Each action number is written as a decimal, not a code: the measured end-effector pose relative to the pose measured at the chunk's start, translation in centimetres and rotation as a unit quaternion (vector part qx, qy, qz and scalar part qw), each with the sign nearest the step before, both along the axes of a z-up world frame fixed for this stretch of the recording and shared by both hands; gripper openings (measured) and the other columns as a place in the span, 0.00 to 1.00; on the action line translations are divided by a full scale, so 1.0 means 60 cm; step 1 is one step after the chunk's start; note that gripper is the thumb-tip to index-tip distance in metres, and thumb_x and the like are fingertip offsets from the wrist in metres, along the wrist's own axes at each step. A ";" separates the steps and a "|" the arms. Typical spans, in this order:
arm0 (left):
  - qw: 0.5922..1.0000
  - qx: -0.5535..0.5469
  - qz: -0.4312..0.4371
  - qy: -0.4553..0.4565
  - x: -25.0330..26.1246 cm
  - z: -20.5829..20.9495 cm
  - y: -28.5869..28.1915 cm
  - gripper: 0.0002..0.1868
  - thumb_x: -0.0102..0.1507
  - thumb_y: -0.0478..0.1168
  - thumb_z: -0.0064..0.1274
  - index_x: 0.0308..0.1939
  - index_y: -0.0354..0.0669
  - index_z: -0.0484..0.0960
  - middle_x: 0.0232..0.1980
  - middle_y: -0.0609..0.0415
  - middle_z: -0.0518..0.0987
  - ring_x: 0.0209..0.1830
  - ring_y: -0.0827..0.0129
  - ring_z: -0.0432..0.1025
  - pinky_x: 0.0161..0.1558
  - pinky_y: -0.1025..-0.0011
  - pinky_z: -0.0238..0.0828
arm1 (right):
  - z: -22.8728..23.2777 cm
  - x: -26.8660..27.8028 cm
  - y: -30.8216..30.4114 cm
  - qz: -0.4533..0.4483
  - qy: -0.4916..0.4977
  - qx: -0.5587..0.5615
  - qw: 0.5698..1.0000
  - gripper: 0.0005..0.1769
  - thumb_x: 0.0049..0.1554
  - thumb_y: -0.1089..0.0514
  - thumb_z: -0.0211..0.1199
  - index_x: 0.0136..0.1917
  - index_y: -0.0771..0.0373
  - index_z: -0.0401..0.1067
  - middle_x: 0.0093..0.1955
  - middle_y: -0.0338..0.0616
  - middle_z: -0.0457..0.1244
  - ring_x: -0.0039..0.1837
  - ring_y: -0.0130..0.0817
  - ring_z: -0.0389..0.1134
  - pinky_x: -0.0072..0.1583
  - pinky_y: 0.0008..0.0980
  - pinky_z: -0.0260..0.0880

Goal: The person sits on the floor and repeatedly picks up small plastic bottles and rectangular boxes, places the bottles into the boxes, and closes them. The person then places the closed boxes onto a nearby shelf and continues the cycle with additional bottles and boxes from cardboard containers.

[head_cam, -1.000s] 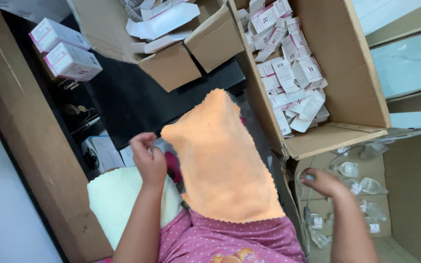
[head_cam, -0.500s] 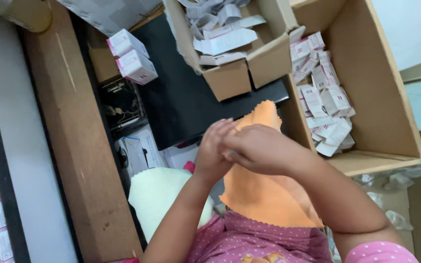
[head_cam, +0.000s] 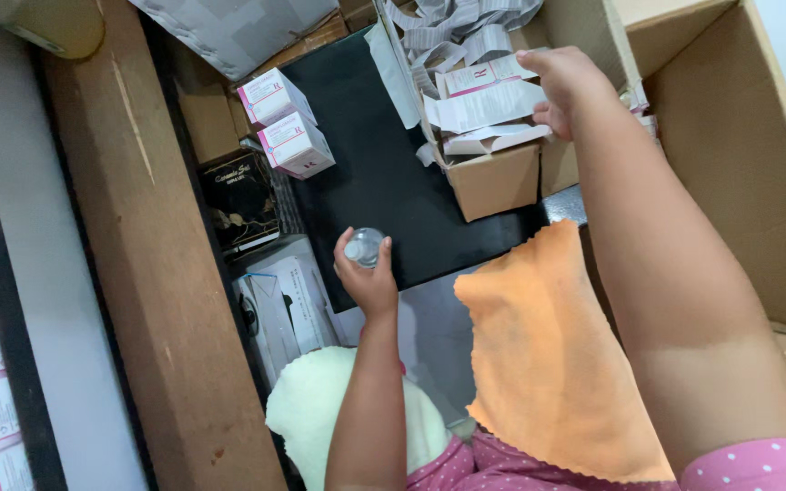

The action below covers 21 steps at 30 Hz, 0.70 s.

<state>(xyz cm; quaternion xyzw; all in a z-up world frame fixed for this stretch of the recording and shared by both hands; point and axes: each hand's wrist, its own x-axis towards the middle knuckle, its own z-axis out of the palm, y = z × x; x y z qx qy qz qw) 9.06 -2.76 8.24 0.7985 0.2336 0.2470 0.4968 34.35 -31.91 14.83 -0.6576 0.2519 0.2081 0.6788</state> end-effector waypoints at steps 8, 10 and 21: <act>0.998 0.027 -0.050 -0.016 0.001 0.005 0.015 0.48 0.57 0.41 0.72 0.74 0.36 0.58 0.74 0.37 0.61 0.74 0.46 0.61 0.73 0.55 0.57 | -0.071 0.030 0.023 -0.009 0.091 -0.161 0.983 0.27 0.58 0.36 0.64 0.58 0.60 0.74 0.49 0.49 0.68 0.47 0.46 0.67 0.39 0.45 0.60; 0.998 -0.040 -0.050 0.002 -0.002 0.011 0.015 0.53 0.57 0.44 0.71 0.77 0.37 0.52 0.74 0.38 0.59 0.74 0.45 0.63 0.73 0.55 0.59 | -0.082 0.039 0.014 -0.013 0.078 -0.190 0.979 0.24 0.59 0.40 0.65 0.55 0.62 0.75 0.45 0.50 0.67 0.59 0.55 0.70 0.39 0.45 0.56; 0.996 -0.054 0.012 -0.075 -0.035 0.047 0.036 0.51 0.63 0.42 0.65 0.79 0.38 0.44 0.81 0.40 0.50 0.81 0.43 0.52 0.77 0.48 0.47 | 0.047 0.005 0.004 -0.072 -0.117 0.098 0.986 0.14 0.63 0.50 0.60 0.55 0.61 0.75 0.52 0.43 0.69 0.60 0.37 0.67 0.64 0.46 0.62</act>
